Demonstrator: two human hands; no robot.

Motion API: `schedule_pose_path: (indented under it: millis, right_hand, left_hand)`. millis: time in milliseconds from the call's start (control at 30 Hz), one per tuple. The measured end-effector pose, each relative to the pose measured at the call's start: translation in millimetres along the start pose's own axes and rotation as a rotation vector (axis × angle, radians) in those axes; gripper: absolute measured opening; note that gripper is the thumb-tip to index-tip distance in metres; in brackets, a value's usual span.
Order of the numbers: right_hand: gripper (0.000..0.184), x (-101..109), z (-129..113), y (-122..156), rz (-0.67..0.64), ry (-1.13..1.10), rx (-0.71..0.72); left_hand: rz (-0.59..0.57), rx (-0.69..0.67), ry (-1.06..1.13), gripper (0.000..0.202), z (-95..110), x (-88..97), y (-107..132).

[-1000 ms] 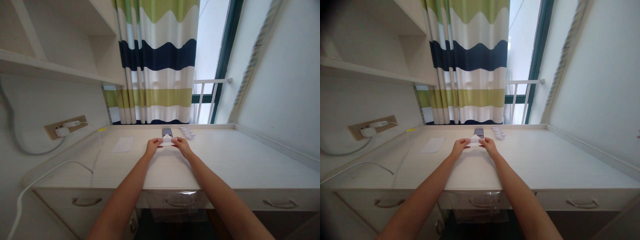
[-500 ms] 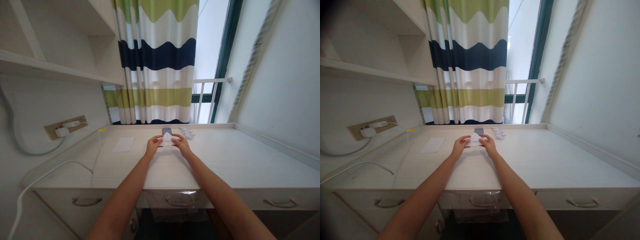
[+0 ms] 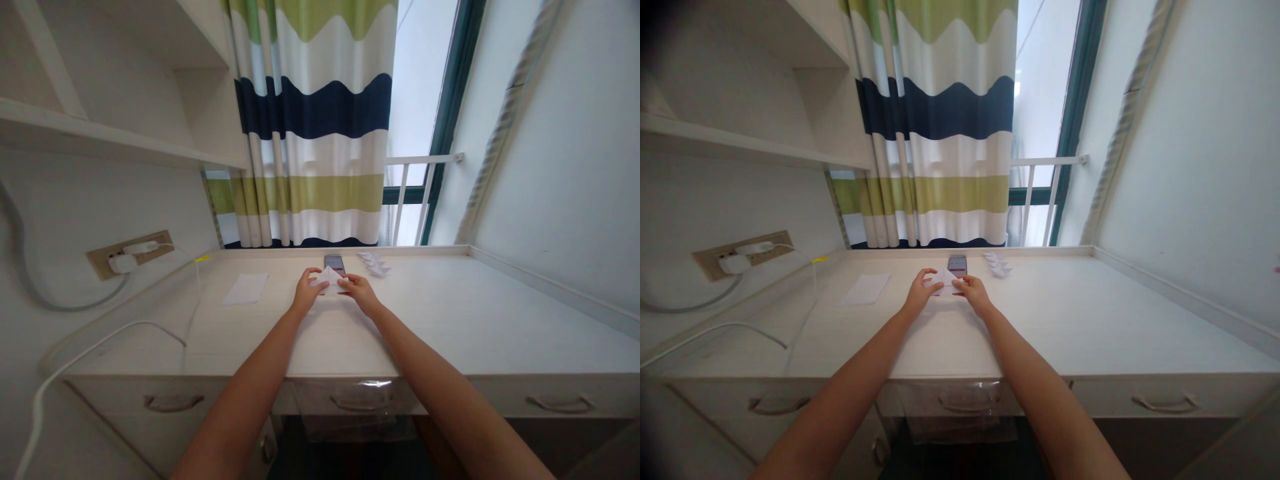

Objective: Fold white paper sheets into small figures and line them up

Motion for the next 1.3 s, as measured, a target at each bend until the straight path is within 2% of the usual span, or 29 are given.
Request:
schedule_pose_path:
  millis: [233, 367, 500, 600, 733, 867, 1000, 1133, 1300]
  right_hand:
    - [0.024, -1, -3, 1, -0.089, -0.101, -0.063]
    - [0.023, 3, -2, 0, -0.082, -0.078, -0.058]
    - [0.026, 4, 0, 0, -0.068, -0.07, -0.054]
    - [0.029, 3, 1, 2, -0.05, -0.016, -0.05]
    - [0.029, 0, 1, 4, -0.088, 0.145, -0.013]
    - [0.029, 1, -4, 4, -0.062, 0.186, 0.027]
    - [0.028, 7, -7, 4, -0.028, 0.125, -0.01]
    - [0.025, 11, -3, 3, -0.017, 0.041, -0.064]
    - [0.022, 14, -2, 0, -0.022, -0.001, -0.053]
  left_hand:
    - [-0.035, 0.065, 0.059, 0.048, -6, 3.5, -6]
    - [-0.015, 0.078, 0.042, 0.045, -8, 3.8, -8]
    - [-0.056, 0.1, 0.061, 0.042, -10, 2.0, -8]
    - [-0.045, 0.081, 0.028, 0.037, -9, 1.8, -6]
    - [-0.046, 0.061, -0.035, 0.032, -6, -0.2, -3]
    - [-0.13, 0.148, 0.075, 0.036, -7, -2.9, 0]
    - [-0.235, 0.235, 0.184, 0.036, -9, -4.7, 1]
    - [-0.231, 0.233, 0.205, 0.027, -9, -2.8, -1]
    - [-0.262, 0.258, 0.285, 0.026, -11, -3.8, -2]
Point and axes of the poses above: each hand's wrist, its own y-axis away from the middle knuckle, its own x-axis out of the back of the hand, z = x × y, the point moved 4 cm from there along -y, towards the middle knuckle, and after that the axes turned 11 degrees about x, right-handed, at the moved point
